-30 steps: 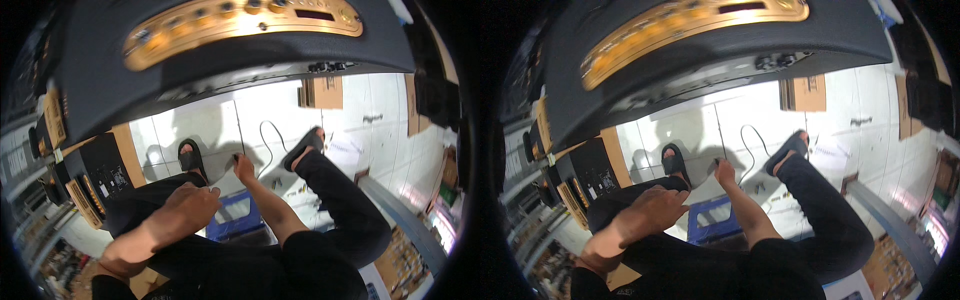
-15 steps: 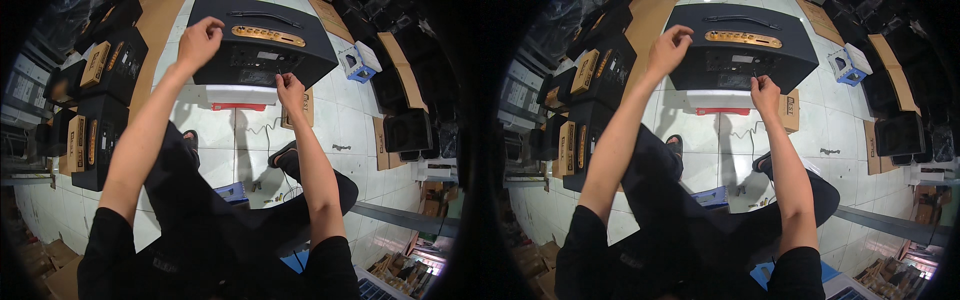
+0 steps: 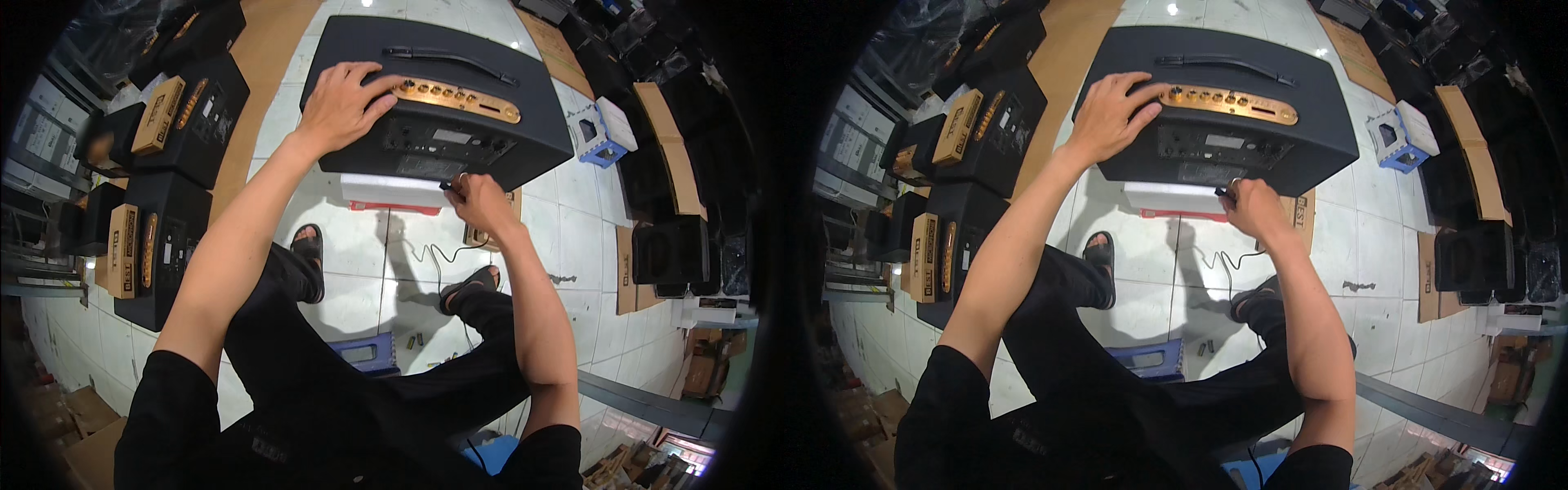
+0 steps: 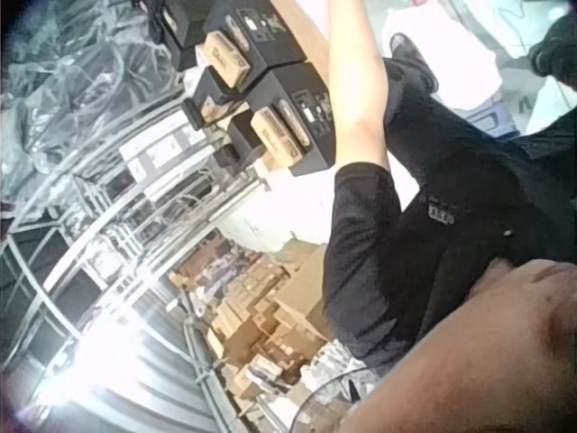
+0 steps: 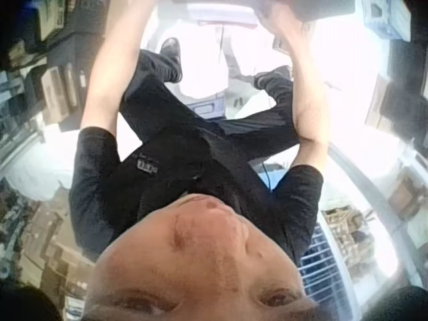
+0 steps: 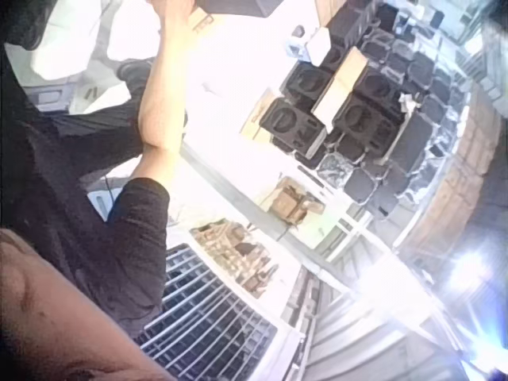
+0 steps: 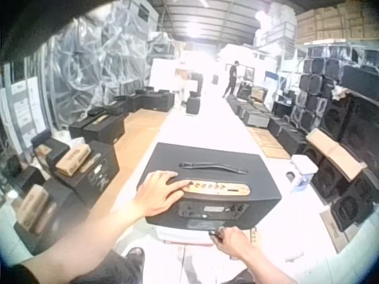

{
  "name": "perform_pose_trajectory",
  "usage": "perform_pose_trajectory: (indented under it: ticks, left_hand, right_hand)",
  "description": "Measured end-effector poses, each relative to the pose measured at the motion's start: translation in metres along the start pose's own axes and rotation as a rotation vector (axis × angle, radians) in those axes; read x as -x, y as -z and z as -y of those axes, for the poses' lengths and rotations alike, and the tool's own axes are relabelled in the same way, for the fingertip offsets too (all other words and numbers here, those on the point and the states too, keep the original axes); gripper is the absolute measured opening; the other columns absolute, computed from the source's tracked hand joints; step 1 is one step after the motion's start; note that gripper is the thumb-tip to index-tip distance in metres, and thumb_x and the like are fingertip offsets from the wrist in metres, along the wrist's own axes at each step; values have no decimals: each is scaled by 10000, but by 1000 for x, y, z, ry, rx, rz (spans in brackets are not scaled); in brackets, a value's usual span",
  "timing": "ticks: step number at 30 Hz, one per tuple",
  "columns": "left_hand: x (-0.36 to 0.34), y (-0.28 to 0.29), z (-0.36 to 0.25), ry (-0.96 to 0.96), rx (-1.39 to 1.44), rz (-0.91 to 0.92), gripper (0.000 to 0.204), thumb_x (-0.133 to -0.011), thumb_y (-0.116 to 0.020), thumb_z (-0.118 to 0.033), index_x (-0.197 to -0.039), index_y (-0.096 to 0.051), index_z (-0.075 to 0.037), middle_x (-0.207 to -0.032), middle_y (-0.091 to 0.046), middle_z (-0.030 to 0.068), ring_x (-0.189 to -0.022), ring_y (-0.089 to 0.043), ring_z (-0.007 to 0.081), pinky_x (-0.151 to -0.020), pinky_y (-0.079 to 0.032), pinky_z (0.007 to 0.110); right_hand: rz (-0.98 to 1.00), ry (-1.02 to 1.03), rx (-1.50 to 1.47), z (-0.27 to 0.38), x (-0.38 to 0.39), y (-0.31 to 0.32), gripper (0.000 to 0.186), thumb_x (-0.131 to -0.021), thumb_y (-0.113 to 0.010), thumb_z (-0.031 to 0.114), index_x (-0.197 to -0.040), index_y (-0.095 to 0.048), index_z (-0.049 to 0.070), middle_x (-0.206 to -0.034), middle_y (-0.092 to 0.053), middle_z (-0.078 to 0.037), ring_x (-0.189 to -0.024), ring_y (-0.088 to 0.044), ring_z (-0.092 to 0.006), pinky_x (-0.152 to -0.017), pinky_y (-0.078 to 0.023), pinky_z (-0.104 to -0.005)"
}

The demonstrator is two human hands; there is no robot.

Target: The person tests a microphone by connecting it to a speaker, adjusting the speaker's knobs, and speaking into the microphone. They then place the microphone into a box and adjust the speaker again.

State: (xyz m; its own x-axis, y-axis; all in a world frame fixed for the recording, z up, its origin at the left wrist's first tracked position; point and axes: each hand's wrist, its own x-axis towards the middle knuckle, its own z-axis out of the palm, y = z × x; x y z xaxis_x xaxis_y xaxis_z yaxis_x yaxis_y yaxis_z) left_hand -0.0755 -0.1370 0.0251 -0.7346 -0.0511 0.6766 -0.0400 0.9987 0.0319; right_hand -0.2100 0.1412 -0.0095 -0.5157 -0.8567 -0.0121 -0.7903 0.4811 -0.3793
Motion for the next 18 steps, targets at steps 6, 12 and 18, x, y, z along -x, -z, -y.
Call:
perform_pose_trajectory:
  ticks: [6, 12, 18]
  left_hand:
    - [4, -5, -3, 34, -11, 49, 553, -1005, -618, -449, -1484, -540, -185, -1402, -582, 104, -1341, -506, 310, -1160, -353, 475]
    - [-4, -6, 0, 42, 14, 70, 584, -994, -634, -479, -1462, -554, -139, -1430, -573, 111, -1350, -502, 309, -1169, -345, 466]
    - [2, -11, 0, 43, 5, 65, 590, -996, -626, -495, -1461, -555, -139, -1446, -565, 117, -1377, -486, 313, -1179, -339, 468]
  right_hand:
    - [-385, -55, -104, -3, -1, 36, 202, -920, -699, 194, -973, -698, -2, -1061, -727, -225, -936, -701, -400, -806, -563, -446]
    - [-580, 128, 310, -23, -12, 58, 264, -1026, -588, 234, -1187, -621, 28, -1409, -594, -135, -1344, -485, -351, -1094, -361, -524]
    - [-501, 79, 270, -31, -27, 72, 318, -1060, -533, 293, -1230, -617, 38, -1358, -628, -126, -1295, -522, -337, -1105, -338, -529]
